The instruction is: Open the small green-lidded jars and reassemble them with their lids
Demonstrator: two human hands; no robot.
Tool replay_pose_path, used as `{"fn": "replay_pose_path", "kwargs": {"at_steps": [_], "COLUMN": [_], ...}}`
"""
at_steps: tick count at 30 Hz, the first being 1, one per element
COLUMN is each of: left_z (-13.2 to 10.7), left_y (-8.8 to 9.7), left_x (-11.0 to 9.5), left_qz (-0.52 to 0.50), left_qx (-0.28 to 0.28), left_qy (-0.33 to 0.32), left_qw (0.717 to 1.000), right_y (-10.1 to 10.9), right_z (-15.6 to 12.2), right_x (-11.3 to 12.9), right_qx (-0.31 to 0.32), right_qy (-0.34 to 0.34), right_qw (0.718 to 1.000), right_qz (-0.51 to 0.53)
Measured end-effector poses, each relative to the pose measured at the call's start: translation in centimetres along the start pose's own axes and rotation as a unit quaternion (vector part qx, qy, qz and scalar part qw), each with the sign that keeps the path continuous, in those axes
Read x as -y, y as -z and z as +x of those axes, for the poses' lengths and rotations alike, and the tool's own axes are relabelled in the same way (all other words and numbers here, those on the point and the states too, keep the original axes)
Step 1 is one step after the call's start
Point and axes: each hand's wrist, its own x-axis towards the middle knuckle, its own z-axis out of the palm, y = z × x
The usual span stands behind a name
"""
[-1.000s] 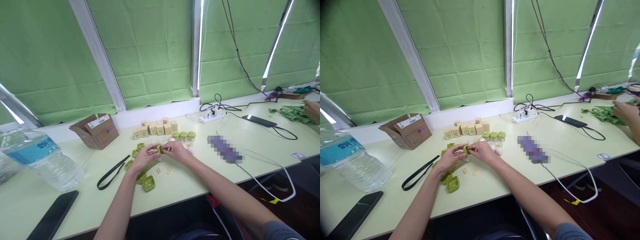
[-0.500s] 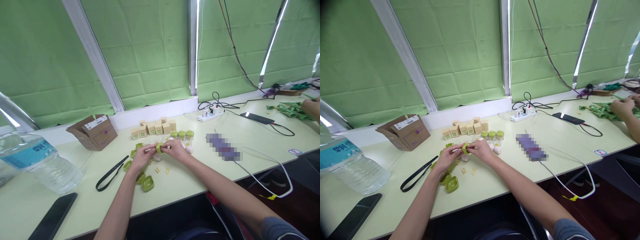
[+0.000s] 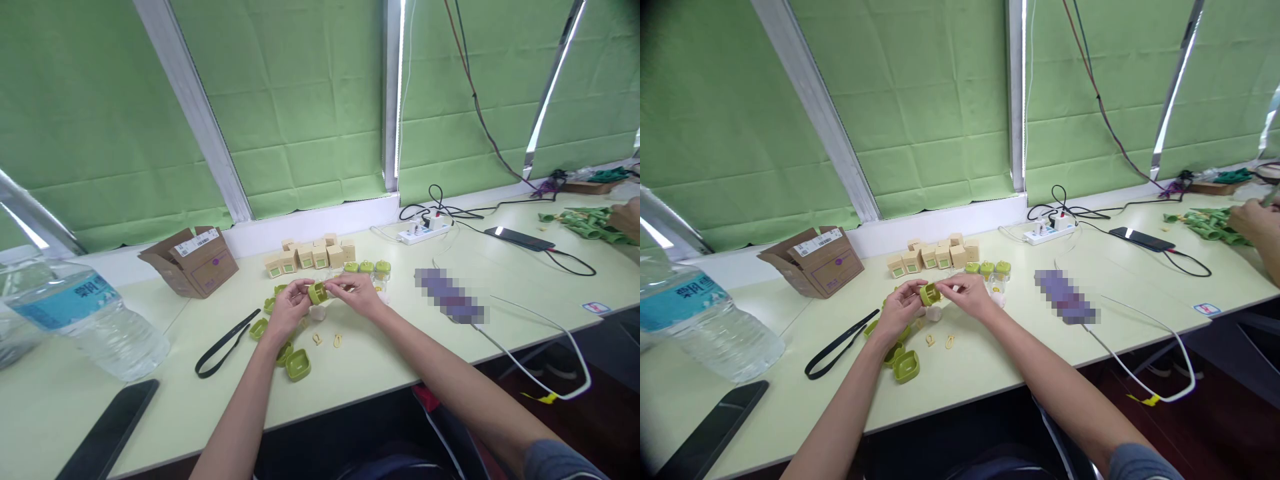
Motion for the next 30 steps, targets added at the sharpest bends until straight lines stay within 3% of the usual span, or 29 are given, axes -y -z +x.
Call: {"fn": "replay_pose_path", "kwargs": {"at_steps": [3,9,13,21,25,30], "left_z": [0.0,0.1,0.3,0.5,0.4,0.4], "left_y": [-0.1,0.0,0.2,0.5,0.4,0.5], "left_x": [0.0,0.4,0.9,1.1,0.9,1.3], "left_qz": [0.001,0.007,0.002,0.039,0.056,0.054], "left_qx": [0.006,0.049,0.053,0.012,0.038,0.043], "left_qy": [-0.003,-0.014,-0.023,-0.039,-0.027,-0.041], "left_qw": [1.0,0.999,0.998,0.998,0.997,0.997], "right_y": [0.3,-0.2,-0.4,-0.4,-0.9,-0.8], "right_z": [0.1,0.2,0.2,0.2,0.2,0.2], "right_x": [0.3,-0.5,-0.9,-1.1,-1.3,-1.4], "right_qx": [0.012,0.159,0.138,0.112,0.146,0.191], "right_qy": [-0.04,-0.099,-0.136,-0.163,-0.189,-0.149], "right_qw": [0.999,0.982,0.979,0.977,0.964,0.965], "right_qz": [-0.026,0.03,0.069,0.081,0.114,0.099]}}
